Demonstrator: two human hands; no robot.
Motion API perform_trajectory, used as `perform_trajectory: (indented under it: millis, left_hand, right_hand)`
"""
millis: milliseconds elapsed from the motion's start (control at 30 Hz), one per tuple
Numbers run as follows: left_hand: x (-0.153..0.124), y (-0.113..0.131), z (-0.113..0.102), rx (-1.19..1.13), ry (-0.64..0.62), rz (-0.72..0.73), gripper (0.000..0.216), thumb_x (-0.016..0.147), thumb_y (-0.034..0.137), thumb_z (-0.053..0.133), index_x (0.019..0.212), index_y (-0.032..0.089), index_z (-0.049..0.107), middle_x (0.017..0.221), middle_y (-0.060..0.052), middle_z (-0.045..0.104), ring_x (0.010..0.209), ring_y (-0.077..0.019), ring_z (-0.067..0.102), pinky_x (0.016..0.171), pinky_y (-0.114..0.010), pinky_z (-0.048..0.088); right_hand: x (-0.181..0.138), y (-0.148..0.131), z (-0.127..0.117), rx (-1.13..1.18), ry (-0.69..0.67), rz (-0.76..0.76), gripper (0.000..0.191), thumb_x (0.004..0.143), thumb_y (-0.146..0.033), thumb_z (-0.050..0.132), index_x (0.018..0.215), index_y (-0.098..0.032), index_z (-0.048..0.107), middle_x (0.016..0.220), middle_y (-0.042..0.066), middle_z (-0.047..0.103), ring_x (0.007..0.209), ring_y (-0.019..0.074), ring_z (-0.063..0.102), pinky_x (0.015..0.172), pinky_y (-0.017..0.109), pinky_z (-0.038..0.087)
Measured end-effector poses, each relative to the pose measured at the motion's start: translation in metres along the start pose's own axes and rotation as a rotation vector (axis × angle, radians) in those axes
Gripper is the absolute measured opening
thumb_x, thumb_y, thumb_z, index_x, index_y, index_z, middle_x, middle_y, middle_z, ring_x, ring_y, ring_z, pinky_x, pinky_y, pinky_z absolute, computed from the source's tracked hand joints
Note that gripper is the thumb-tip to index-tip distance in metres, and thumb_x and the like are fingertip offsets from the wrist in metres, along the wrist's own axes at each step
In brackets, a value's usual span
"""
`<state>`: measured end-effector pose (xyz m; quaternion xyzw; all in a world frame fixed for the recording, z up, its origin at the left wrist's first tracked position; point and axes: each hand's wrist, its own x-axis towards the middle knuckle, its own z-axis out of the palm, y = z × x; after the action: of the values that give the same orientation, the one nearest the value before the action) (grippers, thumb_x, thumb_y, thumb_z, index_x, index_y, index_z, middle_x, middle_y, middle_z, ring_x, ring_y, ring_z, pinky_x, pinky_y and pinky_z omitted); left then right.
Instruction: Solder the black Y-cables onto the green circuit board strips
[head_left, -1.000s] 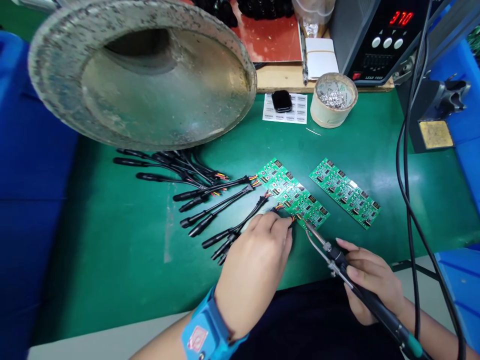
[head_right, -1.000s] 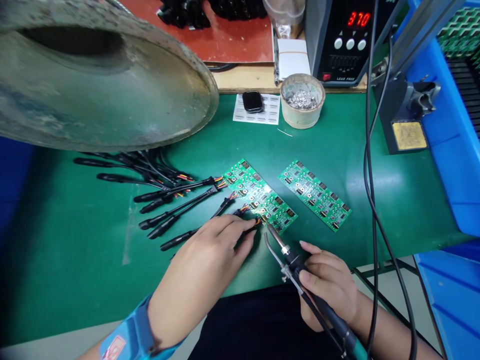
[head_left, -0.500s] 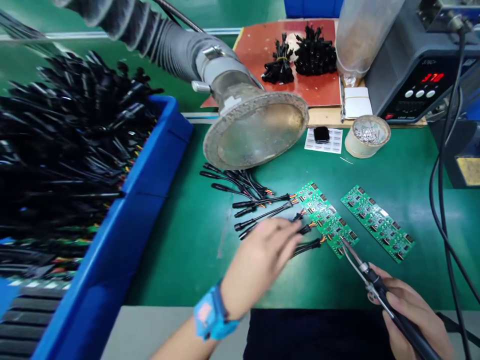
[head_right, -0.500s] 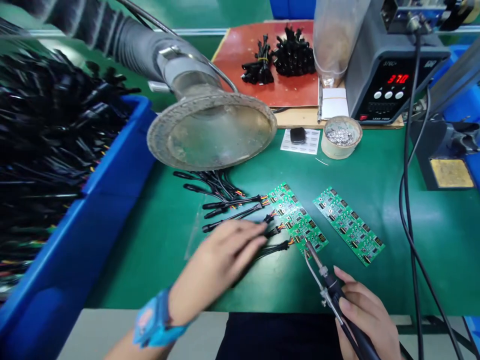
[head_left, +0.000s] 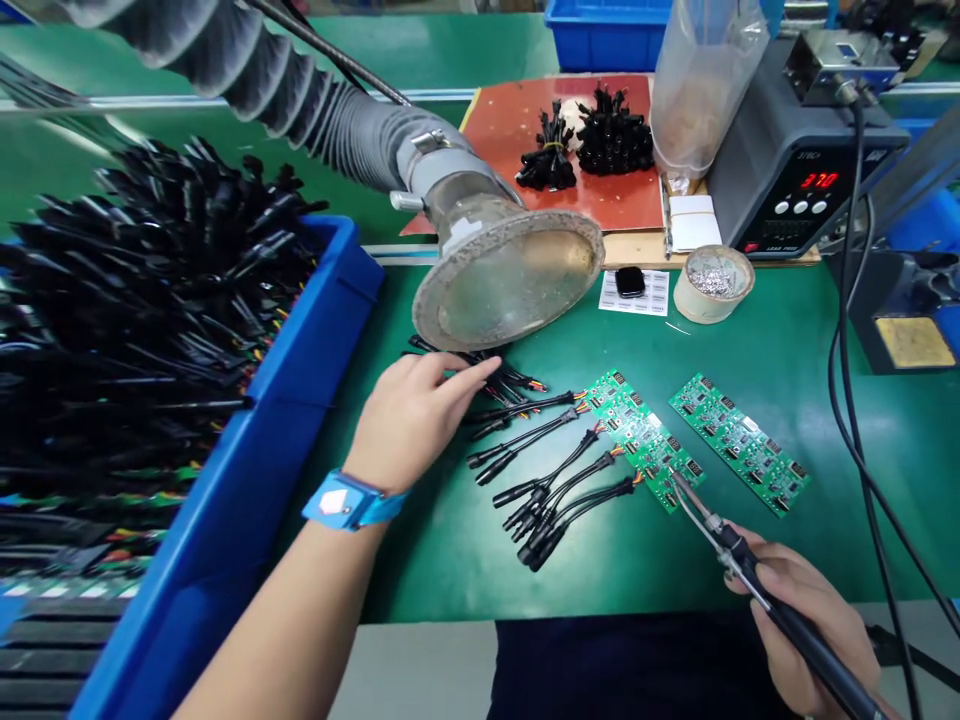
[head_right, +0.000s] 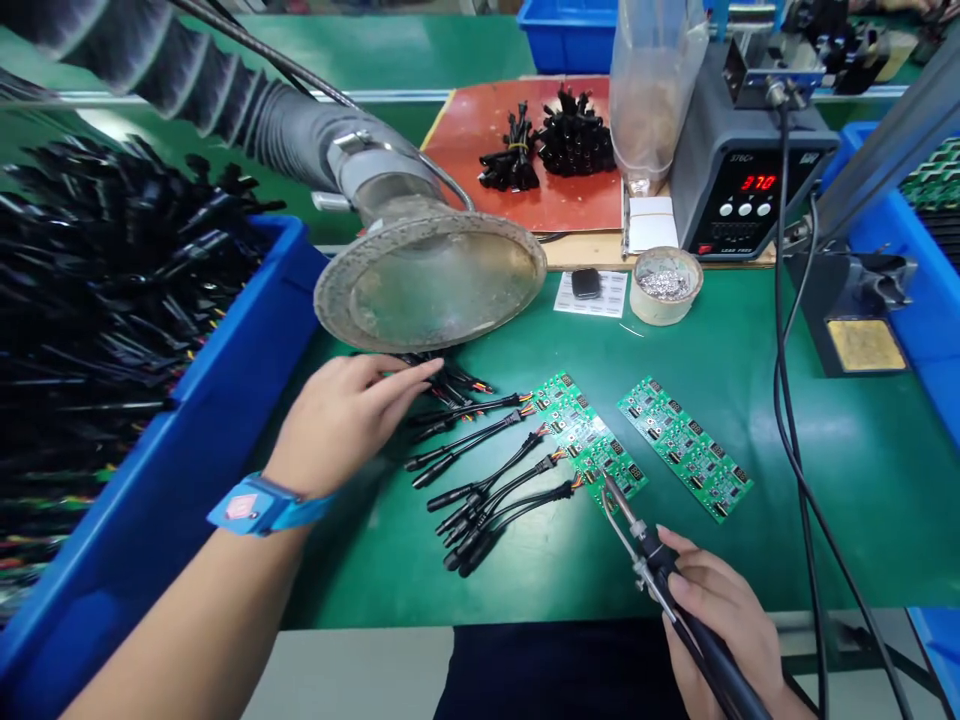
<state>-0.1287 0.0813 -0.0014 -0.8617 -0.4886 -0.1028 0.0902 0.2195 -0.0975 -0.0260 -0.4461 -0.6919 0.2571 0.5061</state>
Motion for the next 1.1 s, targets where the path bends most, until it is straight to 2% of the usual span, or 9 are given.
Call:
perform_trajectory:
  millis: [333,433,500,600,733,800,933,1033,1100]
  left_hand:
    - [0.02,-0.004,-0.016,0.094,-0.3,0.144,0.039,0.089,0.025,0.031,0.112,0.022,0.063,0.074,-0.007,0.061,0.067,-0.0229,0.058,0.06,-0.034,0.044]
    - [0.02,-0.004,-0.018,0.094,-0.324,0.167,0.036,0.089,0.026,0.034,0.106,0.022,0.065,0.073,-0.007,0.062,0.07,-0.0235,0.06,0.062,-0.033,0.045]
    - [0.013,-0.004,-0.015,0.101,-0.268,0.146,0.033,0.091,0.028,0.036,0.101,0.021,0.066,0.074,-0.007,0.063,0.072,-0.0234,0.06,0.064,-0.034,0.045]
    - [-0.004,-0.002,-0.011,0.139,-0.079,0.002,0.029,0.092,0.029,0.038,0.103,0.021,0.064,0.074,-0.007,0.063,0.072,-0.0227,0.06,0.064,-0.034,0.046]
    - [-0.019,0.003,-0.012,0.133,0.133,-0.135,0.023,0.089,0.027,0.044,0.101,0.017,0.061,0.098,-0.012,0.063,0.096,-0.0273,0.058,0.081,-0.041,0.047]
    - [-0.019,0.007,-0.016,0.075,0.09,-0.119,0.021,0.089,0.027,0.044,0.098,0.016,0.06,0.101,-0.013,0.063,0.1,-0.0272,0.058,0.087,-0.042,0.046]
    - [-0.013,0.021,-0.03,-0.02,-0.064,-0.084,0.027,0.091,0.029,0.038,0.103,0.018,0.059,0.087,-0.009,0.066,0.076,-0.0228,0.064,0.068,-0.036,0.052]
    - [-0.014,0.047,-0.043,-0.263,-0.066,-0.258,0.026,0.088,0.034,0.044,0.103,0.02,0.059,0.089,-0.008,0.067,0.076,-0.0215,0.064,0.067,-0.035,0.051]
    - [-0.016,0.073,-0.048,-0.674,-0.135,-0.417,0.023,0.085,0.037,0.05,0.098,0.021,0.058,0.078,-0.004,0.068,0.066,-0.0175,0.065,0.062,-0.03,0.051]
  right_hand:
    - [-0.002,0.002,0.0,-0.005,0.077,-0.025,0.042,0.078,-0.001,0.052,0.115,-0.02,0.057,0.082,0.005,0.07,0.089,0.0234,0.068,0.078,0.046,0.061]
    - [-0.004,0.004,0.001,-0.02,0.081,-0.024,0.039,0.079,-0.004,0.052,0.114,-0.021,0.058,0.08,0.004,0.07,0.087,0.0239,0.068,0.074,0.046,0.061]
    - [-0.003,0.004,0.001,-0.026,0.1,-0.021,0.038,0.079,-0.004,0.053,0.113,-0.021,0.058,0.079,0.004,0.07,0.087,0.0235,0.068,0.073,0.044,0.062]
    - [-0.001,0.003,0.001,-0.02,0.092,-0.027,0.039,0.078,-0.003,0.053,0.113,-0.02,0.058,0.079,0.004,0.07,0.087,0.0227,0.068,0.073,0.042,0.062]
    - [-0.002,0.004,0.001,0.0,0.071,-0.037,0.041,0.078,-0.003,0.053,0.115,-0.02,0.056,0.08,0.005,0.07,0.088,0.0237,0.068,0.076,0.046,0.06]
    - [-0.004,0.005,0.001,0.009,0.086,-0.016,0.041,0.079,-0.004,0.053,0.115,-0.021,0.056,0.081,0.005,0.07,0.088,0.0237,0.068,0.077,0.047,0.06]
    - [-0.006,0.005,0.0,0.044,0.126,0.043,0.039,0.079,-0.004,0.053,0.113,-0.022,0.057,0.081,0.004,0.07,0.083,0.0228,0.068,0.076,0.047,0.059]
    - [-0.001,0.003,0.002,0.047,0.159,0.031,0.037,0.079,-0.005,0.054,0.112,-0.021,0.058,0.08,0.005,0.071,0.081,0.0224,0.069,0.073,0.043,0.06]
    - [0.009,0.001,0.007,0.017,0.163,0.06,0.036,0.079,-0.005,0.055,0.111,-0.021,0.059,0.079,0.004,0.072,0.077,0.0207,0.069,0.068,0.038,0.061]
